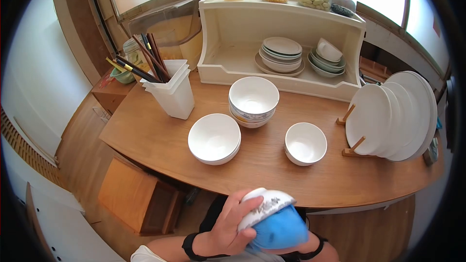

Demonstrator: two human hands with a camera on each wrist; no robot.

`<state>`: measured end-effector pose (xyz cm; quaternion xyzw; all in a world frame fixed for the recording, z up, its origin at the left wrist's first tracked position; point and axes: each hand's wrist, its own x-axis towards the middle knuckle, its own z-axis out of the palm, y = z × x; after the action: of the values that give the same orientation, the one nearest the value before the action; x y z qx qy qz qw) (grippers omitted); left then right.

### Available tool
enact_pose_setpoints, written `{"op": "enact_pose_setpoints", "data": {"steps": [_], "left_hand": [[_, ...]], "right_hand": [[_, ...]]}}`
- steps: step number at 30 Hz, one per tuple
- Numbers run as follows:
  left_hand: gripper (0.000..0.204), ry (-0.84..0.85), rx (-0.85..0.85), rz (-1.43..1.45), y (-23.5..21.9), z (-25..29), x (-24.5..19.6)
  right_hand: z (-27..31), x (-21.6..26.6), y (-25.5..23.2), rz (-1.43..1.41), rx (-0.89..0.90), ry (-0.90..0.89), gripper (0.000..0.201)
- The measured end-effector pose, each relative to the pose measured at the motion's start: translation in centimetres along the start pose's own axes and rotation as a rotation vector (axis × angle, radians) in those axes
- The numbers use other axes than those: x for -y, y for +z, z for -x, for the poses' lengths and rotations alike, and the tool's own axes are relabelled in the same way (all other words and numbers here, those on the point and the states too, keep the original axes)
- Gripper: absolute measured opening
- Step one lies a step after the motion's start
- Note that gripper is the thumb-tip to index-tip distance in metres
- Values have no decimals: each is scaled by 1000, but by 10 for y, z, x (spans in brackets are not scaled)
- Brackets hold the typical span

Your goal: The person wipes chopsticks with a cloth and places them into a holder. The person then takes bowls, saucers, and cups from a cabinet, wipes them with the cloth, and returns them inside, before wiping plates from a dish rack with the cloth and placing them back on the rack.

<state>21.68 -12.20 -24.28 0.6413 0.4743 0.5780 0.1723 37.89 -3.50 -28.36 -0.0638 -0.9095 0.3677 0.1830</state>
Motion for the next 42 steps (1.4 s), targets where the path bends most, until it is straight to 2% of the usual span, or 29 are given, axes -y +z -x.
{"op": "enact_pose_setpoints", "data": {"steps": [2, 6, 8, 9, 11, 12, 16, 18, 19, 22, 24, 25, 27, 28, 30, 31, 33, 37, 39, 40, 42], "left_hand": [[60, 56, 10, 54, -1, 1, -5], [59, 122, -122, -19, 10, 0, -9], [58, 144, -109, -109, 4, -3, -4], [58, 162, -91, -197, -1, -4, -2], [57, 119, -14, -160, -6, -2, -4], [57, 74, 51, -131, -8, -2, -5], [60, 120, 104, -27, -18, -8, -11], [61, 105, 132, -66, -34, -15, -16], [60, 53, 11, -41, -41, -10, -15], [57, -109, -417, 65, -58, -16, -20], [45, -166, -538, 57, -85, -40, -14], [45, -162, -530, 54, -96, -54, -12], [34, -327, -478, 129, -113, -76, -8], [34, -320, -471, 123, -118, -83, -3], [30, -445, -364, 176, -125, -95, 12], [28, -464, -378, 166, -129, -97, 28], [28, -501, -339, 166, -132, -99, 40], [30, -614, -273, 196, -130, -103, 53], [33, -635, -273, 200, -127, -106, 54], [36, -659, -282, 206, -126, -106, 55], [40, -678, -287, 243, -126, -107, 61]], "right_hand": [[4, 22, -13, -54, -9, 114, 53], [-5, 16, -6, 20, 0, 199, 56], [-9, 19, -8, 48, -5, 230, 56], [-14, 27, -15, -82, -15, 237, 58], [-20, 46, -31, -342, -37, 248, 60], [-21, 53, -38, -340, -42, 249, 60], [-22, 72, -70, -313, -50, 30, 30], [-19, 72, -79, -308, -55, -79, 15], [-19, 67, -76, -313, -59, -84, 15], [-1, 49, -62, -85, -322, 99, 26], [24, 34, -51, 73, -490, 231, 34], [39, 26, -46, 153, -573, 296, 37], [127, -14, -31, 315, -736, 418, 45], [124, -13, -31, 394, -818, 482, 49], [98, -5, -42, 50, -997, 577, 44], [94, -10, -46, 45, -1010, 581, 44], [89, -24, -50, 24, -942, 435, 37], [77, -18, -62, 114, -845, 385, 36], [70, -17, -67, 103, -831, 372, 19], [71, -17, -68, 102, -833, 374, 19], [75, -19, -71, 237, -709, 260, 30]]}}
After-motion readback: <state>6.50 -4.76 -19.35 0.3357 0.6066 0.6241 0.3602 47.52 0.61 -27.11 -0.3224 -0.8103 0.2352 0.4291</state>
